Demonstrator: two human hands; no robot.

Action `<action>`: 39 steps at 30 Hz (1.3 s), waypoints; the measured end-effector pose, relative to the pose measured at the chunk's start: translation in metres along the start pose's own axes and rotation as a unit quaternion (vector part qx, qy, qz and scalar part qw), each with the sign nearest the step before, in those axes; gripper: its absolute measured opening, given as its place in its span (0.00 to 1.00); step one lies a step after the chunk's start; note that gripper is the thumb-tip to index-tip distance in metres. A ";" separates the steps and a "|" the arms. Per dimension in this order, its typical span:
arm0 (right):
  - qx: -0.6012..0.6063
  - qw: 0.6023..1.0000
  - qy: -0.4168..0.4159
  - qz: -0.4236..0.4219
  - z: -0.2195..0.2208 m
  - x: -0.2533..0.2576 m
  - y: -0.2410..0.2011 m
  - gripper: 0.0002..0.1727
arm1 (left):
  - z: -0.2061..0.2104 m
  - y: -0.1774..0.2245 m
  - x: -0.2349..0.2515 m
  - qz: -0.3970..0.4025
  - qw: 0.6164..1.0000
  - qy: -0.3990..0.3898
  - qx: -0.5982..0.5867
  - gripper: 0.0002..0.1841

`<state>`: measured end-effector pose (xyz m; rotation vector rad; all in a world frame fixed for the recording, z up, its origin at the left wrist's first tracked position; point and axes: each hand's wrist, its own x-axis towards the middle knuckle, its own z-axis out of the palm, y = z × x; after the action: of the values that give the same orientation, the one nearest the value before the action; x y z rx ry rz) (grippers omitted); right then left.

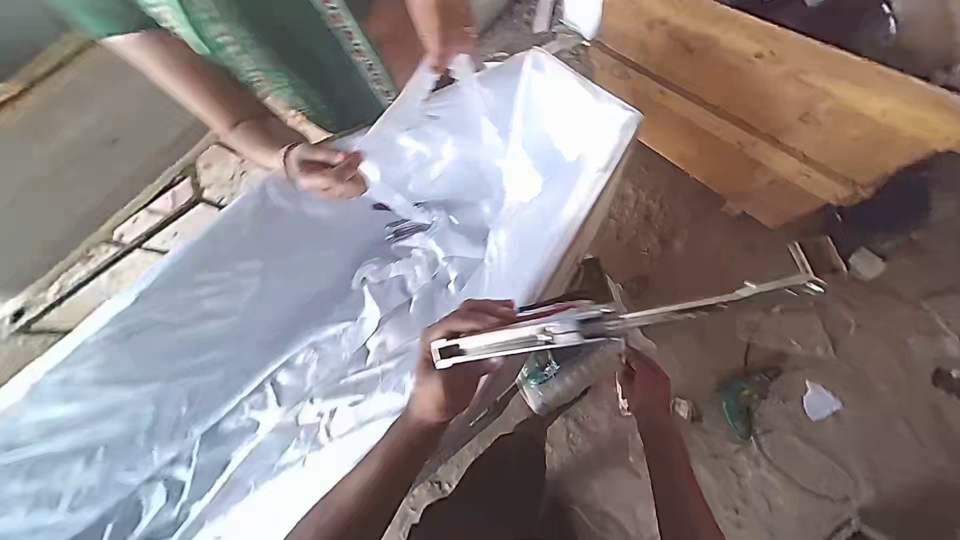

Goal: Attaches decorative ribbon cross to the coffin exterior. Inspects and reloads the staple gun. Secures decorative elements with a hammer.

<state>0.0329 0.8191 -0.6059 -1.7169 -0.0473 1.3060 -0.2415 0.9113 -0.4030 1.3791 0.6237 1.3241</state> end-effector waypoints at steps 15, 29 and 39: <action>0.087 0.883 0.162 -0.431 -0.244 -0.395 -0.058 0.13 | 0.118 0.114 -0.108 -0.058 0.970 -0.137 -0.191 0.15; -0.376 0.603 0.168 -0.683 -0.180 -0.565 -0.014 0.12 | 0.152 0.192 -0.225 -0.101 0.926 -0.326 -0.162 0.16; -0.469 0.590 0.154 -0.638 -0.177 -0.557 -0.007 0.13 | 0.153 0.202 -0.242 -0.107 0.923 -0.339 -0.148 0.16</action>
<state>-0.0680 0.4135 -0.1970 -1.8788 -1.6959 -0.2761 -0.2184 0.5852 -0.2778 1.3562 0.0889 0.6569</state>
